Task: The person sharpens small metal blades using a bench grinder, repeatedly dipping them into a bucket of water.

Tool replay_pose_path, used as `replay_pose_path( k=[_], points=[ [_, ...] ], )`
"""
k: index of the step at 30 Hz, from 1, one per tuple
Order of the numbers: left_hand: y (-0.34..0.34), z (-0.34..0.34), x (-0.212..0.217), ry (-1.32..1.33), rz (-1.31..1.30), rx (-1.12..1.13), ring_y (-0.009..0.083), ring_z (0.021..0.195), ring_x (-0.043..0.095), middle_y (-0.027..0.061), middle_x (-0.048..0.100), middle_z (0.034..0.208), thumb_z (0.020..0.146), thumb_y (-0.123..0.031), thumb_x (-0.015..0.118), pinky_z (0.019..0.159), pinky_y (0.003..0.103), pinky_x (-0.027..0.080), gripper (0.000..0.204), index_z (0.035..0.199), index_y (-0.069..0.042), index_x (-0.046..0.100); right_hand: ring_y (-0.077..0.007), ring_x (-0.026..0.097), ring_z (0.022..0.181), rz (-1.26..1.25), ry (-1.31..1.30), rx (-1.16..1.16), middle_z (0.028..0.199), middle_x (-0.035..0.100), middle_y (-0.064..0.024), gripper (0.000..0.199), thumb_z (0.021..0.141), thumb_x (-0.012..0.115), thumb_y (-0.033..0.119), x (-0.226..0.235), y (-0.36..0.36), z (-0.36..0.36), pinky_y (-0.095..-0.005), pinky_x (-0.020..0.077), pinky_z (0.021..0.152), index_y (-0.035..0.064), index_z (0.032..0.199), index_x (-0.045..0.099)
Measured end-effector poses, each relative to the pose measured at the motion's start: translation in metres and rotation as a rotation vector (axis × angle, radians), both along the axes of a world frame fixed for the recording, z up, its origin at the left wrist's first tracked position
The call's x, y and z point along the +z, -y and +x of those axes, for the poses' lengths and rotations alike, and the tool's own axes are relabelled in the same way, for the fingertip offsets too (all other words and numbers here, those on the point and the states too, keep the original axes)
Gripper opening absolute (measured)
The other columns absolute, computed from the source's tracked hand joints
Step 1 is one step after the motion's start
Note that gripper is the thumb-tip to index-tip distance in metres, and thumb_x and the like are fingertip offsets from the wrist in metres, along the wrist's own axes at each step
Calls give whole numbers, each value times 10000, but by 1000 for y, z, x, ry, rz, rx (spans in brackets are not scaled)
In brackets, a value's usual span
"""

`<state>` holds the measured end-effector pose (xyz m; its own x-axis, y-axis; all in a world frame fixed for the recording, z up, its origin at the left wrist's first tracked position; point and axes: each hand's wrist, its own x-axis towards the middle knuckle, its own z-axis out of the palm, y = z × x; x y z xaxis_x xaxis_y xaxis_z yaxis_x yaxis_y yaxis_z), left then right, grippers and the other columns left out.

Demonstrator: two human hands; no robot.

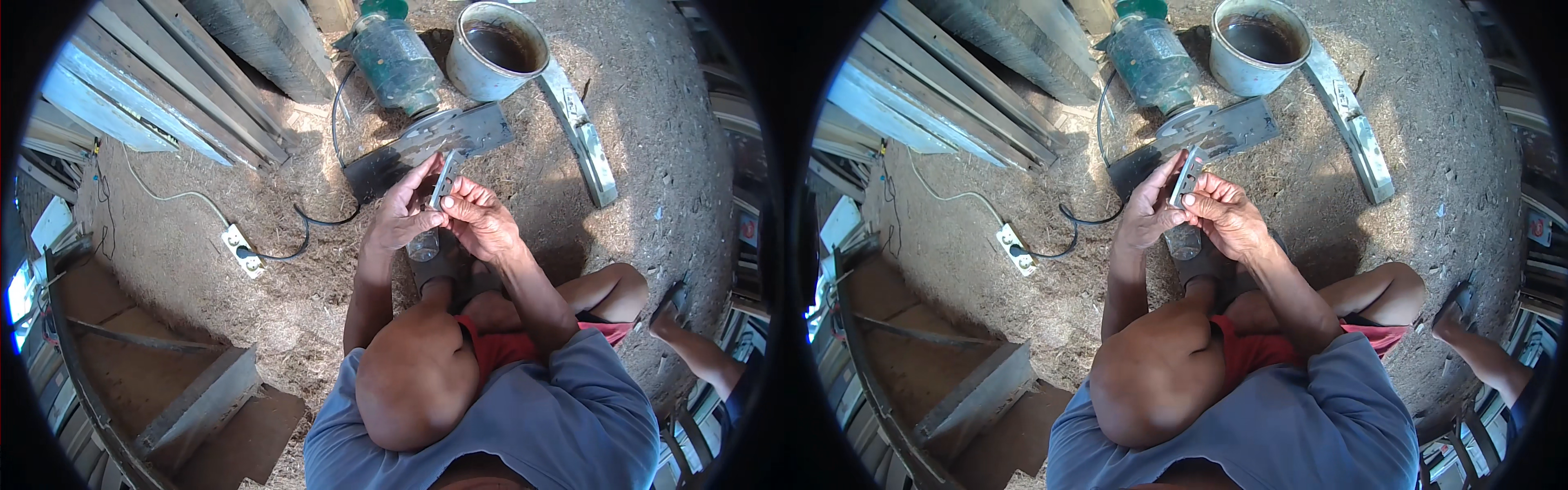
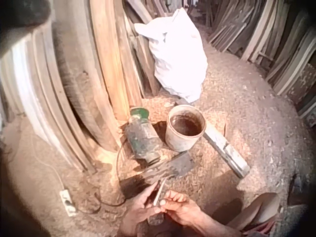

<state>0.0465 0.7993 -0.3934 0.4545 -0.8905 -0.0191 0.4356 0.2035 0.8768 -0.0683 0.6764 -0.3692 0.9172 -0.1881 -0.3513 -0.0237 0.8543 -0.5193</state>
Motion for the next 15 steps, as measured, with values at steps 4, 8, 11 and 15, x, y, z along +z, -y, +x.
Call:
replay_pose_path(
  k=[4,8,11,15],
  points=[
    [17,-4,13,-33,-88,-92,212,1251,482,145,445,1411,752,-300,820,1047,343,389,1026,1484,70,203,-68,562,711,44,8,-17,832,641,-1,107,864,715,92,20,6,-8,-215,474,672,72,924,628],
    [41,-13,36,-35,-137,-98,207,1198,513,149,491,1349,796,-213,788,1040,351,381,785,1404,55,372,-54,559,723,-132,30,-170,838,640,12,126,857,724,81,29,19,-24,-210,462,669,68,957,649],
    [61,-20,45,156,-195,59,210,1167,523,159,531,1260,823,-115,754,1027,357,384,374,1133,10,587,-43,544,713,-284,42,-308,824,651,23,154,834,753,90,39,32,-35,-208,438,654,57,965,680],
    [75,-36,68,195,-182,84,200,1138,530,152,550,1198,839,-27,710,1010,345,391,156,960,-15,612,-42,528,677,-374,-1,-388,778,655,31,157,806,784,112,62,41,-51,-209,416,620,65,931,703]
  ],
)
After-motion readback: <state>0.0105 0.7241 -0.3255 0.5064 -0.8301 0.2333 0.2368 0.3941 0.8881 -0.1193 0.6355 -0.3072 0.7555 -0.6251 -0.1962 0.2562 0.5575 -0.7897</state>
